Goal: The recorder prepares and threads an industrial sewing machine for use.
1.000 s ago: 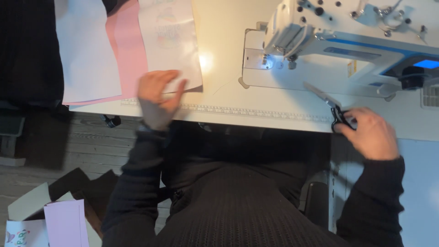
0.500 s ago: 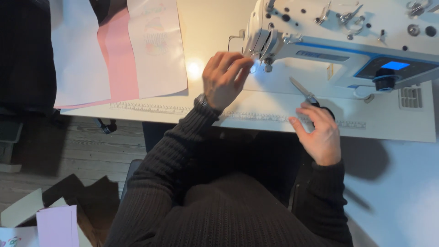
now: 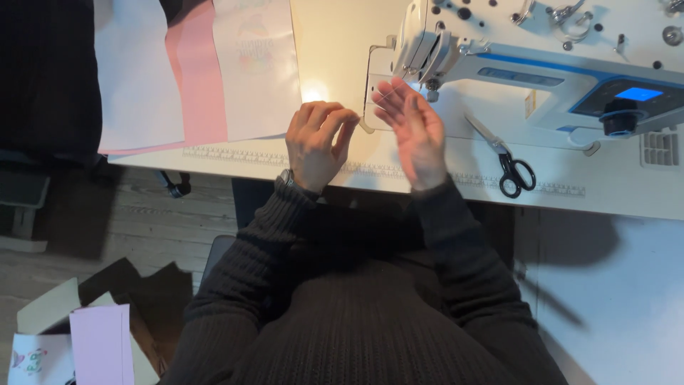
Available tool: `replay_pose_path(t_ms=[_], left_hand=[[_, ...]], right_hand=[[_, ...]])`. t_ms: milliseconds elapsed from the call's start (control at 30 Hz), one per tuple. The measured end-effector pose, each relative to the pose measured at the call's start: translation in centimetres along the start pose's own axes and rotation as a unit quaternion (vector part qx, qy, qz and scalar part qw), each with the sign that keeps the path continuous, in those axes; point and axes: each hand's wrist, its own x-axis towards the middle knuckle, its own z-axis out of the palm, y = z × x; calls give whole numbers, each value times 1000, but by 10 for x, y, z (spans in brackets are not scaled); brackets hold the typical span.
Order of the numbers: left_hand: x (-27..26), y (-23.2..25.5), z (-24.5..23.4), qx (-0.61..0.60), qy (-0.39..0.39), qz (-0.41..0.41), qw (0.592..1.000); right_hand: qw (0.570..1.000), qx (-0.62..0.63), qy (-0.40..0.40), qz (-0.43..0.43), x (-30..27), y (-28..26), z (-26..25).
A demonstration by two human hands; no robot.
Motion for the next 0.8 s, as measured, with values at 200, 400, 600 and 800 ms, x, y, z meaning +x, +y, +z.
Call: replay_pose_path(t_ms=[200, 400, 600, 800], left_hand=[[-7, -6, 8, -3, 2, -20, 1000], [-10, -8, 12, -12, -22, -24, 999], [-14, -13, 12, -32, -80, 18, 996], [-20, -13, 10, -77, -122, 42, 989]], right_hand=[[981, 194, 17, -24, 23, 27, 16], [979, 173, 93, -51, 37, 46, 4], [970, 117, 213, -5, 35, 73, -38], [978, -51, 137, 145, 29, 33, -57]])
